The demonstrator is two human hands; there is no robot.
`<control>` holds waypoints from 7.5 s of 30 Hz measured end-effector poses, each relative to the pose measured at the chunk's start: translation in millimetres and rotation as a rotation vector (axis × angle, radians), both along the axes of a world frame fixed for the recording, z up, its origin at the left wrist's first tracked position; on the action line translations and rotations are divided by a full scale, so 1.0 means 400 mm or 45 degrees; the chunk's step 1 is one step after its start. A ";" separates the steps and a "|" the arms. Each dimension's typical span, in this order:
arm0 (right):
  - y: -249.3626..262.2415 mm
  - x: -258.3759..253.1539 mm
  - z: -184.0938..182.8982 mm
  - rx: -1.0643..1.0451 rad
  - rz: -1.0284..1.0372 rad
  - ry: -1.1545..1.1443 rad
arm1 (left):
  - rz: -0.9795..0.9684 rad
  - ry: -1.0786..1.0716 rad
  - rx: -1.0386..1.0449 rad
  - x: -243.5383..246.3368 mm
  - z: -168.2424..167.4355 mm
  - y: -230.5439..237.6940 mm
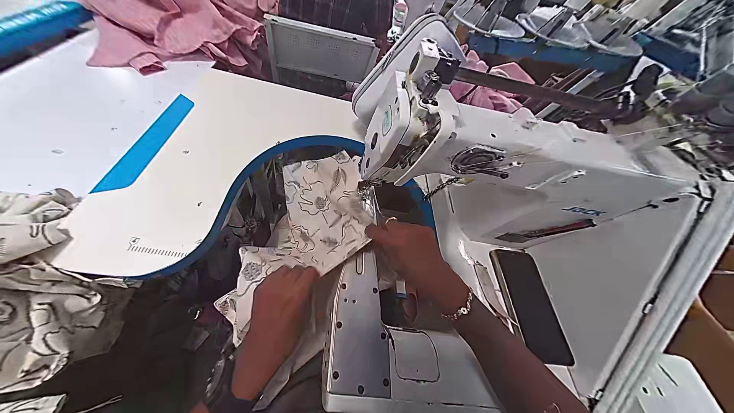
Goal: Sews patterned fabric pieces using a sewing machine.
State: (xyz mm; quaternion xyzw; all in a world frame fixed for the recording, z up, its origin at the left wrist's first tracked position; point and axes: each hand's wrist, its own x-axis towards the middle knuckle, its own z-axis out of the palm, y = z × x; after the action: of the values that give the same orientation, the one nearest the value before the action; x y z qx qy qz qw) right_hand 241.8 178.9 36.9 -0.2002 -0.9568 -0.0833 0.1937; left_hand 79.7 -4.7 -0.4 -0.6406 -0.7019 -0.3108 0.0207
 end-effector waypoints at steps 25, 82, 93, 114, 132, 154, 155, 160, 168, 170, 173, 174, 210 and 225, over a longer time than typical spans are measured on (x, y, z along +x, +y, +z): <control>0.038 0.056 -0.057 -0.681 -0.040 0.529 | -0.135 -0.332 -0.030 0.063 -0.057 0.252; -0.373 0.024 0.161 -0.536 -0.528 -0.529 | -0.350 -0.855 -0.308 0.071 0.005 0.072; -0.322 -0.018 0.126 -0.439 -0.446 -0.489 | -0.502 -0.915 -0.002 0.056 -0.057 0.081; 0.000 0.205 -0.059 -1.582 -0.343 -0.249 | -0.317 -0.983 -0.015 0.001 -0.070 0.004; -0.341 -0.018 0.131 -0.165 -0.282 -0.672 | -0.434 -1.160 -0.077 0.052 -0.072 0.100; -0.220 0.146 0.103 -0.886 -0.421 -0.301 | -0.513 -1.356 -0.474 -0.010 -0.011 0.196; -0.236 0.137 0.116 -0.860 -0.395 -0.294 | -0.512 -1.291 -0.478 -0.006 -0.007 0.189; -0.262 0.009 0.121 -0.409 -0.161 -0.482 | -0.464 -1.185 -0.339 0.013 -0.024 0.182; -0.212 -0.004 0.106 -0.190 -0.194 -0.458 | -0.665 -1.608 -0.253 0.003 -0.077 0.191; -0.199 -0.001 0.090 -0.152 -0.226 -0.383 | -0.677 -1.659 -0.299 -0.005 -0.074 0.209; -0.186 -0.006 0.054 -0.060 -0.270 -0.240 | -0.665 -1.629 -0.283 -0.002 -0.076 0.240; -0.182 -0.007 0.051 -0.045 -0.289 -0.215 | -0.630 -1.582 -0.299 -0.002 -0.070 0.240; -0.240 0.052 0.113 -0.618 -0.180 -0.316 | -0.347 -0.912 -0.001 0.039 -0.039 0.189; -0.240 0.028 0.093 -0.435 -0.477 -0.478 | -0.275 -0.915 -0.190 0.028 -0.006 0.196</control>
State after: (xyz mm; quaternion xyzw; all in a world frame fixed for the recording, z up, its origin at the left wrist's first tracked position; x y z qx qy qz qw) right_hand 253.1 82.9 74.1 -0.3838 -0.9224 0.0088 -0.0415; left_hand 90.8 73.6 -2.9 -0.5608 -0.6136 -0.4640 -0.3062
